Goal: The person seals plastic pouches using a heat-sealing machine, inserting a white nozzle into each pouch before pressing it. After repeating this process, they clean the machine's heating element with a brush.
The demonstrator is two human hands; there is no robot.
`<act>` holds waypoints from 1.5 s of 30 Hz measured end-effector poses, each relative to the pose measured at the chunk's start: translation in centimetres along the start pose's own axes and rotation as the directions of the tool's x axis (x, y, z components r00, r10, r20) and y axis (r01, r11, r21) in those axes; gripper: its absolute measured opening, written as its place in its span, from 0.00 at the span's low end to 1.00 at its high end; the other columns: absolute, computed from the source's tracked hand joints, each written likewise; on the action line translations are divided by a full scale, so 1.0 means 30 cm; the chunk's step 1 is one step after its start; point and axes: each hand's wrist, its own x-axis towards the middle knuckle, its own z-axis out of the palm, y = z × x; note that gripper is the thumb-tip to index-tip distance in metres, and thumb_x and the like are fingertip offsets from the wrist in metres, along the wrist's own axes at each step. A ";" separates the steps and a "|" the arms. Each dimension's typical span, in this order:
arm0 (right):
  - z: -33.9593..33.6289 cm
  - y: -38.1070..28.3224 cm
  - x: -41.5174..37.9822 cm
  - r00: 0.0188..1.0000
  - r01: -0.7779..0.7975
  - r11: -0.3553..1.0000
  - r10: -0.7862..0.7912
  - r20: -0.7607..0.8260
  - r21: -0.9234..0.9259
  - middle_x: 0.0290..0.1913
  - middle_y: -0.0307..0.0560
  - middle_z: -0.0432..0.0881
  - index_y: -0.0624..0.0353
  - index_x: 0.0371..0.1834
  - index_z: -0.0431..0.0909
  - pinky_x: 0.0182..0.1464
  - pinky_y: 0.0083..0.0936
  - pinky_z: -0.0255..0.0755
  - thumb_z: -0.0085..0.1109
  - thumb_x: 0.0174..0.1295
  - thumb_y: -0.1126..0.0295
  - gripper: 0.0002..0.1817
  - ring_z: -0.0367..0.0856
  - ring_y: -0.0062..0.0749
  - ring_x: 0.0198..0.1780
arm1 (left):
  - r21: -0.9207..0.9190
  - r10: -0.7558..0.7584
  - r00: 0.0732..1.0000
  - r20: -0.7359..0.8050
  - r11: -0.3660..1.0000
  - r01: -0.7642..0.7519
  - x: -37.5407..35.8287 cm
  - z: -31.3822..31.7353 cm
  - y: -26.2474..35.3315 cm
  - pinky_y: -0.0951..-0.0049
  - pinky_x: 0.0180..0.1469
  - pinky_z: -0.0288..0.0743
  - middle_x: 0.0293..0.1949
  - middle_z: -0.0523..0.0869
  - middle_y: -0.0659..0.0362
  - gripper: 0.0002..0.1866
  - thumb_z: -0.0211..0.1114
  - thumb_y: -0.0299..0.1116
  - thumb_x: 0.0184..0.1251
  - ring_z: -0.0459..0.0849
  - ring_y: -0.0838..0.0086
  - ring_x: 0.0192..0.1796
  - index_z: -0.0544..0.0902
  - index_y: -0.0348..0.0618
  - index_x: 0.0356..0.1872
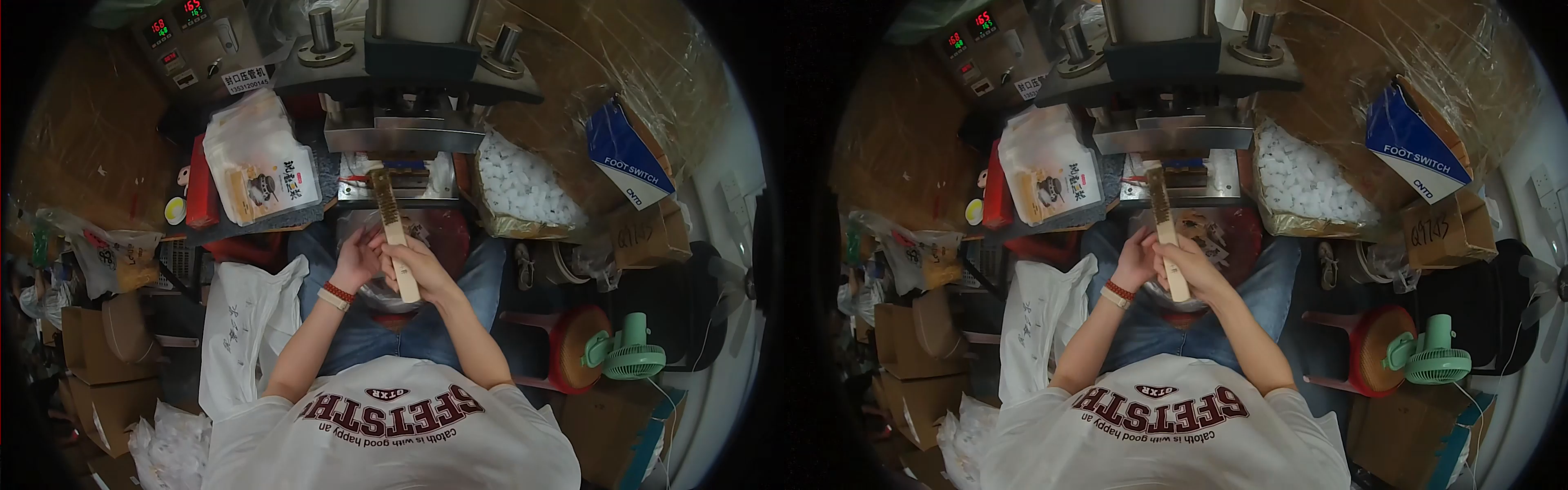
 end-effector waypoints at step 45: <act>-0.125 -0.289 0.045 0.962 -0.213 0.824 0.084 0.259 0.524 0.21 0.38 0.66 0.75 0.63 0.61 0.10 0.13 0.61 0.37 0.72 0.69 0.22 0.65 0.18 0.14 | 0.609 0.570 0.817 0.085 -0.679 0.410 -0.617 -0.440 0.113 0.52 0.35 0.77 0.32 0.84 0.41 0.18 0.50 0.29 0.64 0.84 0.47 0.33 0.70 0.35 0.55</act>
